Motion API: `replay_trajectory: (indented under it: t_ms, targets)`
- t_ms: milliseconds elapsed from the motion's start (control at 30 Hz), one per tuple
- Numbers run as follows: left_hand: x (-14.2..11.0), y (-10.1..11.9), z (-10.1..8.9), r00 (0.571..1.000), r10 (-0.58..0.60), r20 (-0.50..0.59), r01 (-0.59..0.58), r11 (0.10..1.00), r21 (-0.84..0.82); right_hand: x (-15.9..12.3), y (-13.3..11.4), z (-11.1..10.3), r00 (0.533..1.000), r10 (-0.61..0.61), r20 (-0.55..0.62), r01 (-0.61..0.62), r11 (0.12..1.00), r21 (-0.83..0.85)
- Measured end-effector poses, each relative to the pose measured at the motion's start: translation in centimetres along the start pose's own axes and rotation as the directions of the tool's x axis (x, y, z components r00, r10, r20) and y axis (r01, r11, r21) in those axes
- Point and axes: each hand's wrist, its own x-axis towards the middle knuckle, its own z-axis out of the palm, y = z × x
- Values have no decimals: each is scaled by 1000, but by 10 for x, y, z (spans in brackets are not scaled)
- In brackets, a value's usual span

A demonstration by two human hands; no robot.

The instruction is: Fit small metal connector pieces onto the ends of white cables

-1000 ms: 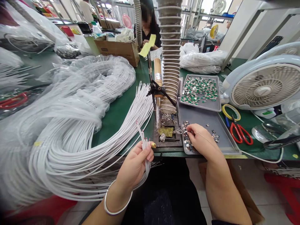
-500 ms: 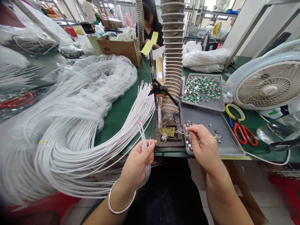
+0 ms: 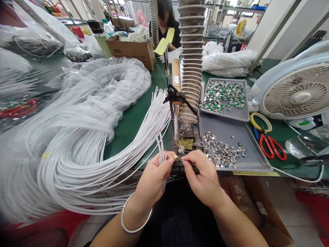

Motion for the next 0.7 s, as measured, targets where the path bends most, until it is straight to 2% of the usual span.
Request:
replay_trajectory:
  t_ms: [267,433,533,700]
  targets:
    - [0,0,2,997,10,76,-10,1000,3,3,-3,6,998,-64,12,64,998,7]
    - [0,-2,0,998,-26,56,27,999,-21,-3,-3,9,999,-43,2,43,999,31]
    - [-1,-2,-1,998,-20,57,20,1000,0,-7,-2,10,1000,13,-15,-12,998,65]
    - [-2,-5,-4,992,-22,124,17,999,41,-10,1,11,978,203,-47,-194,969,150]
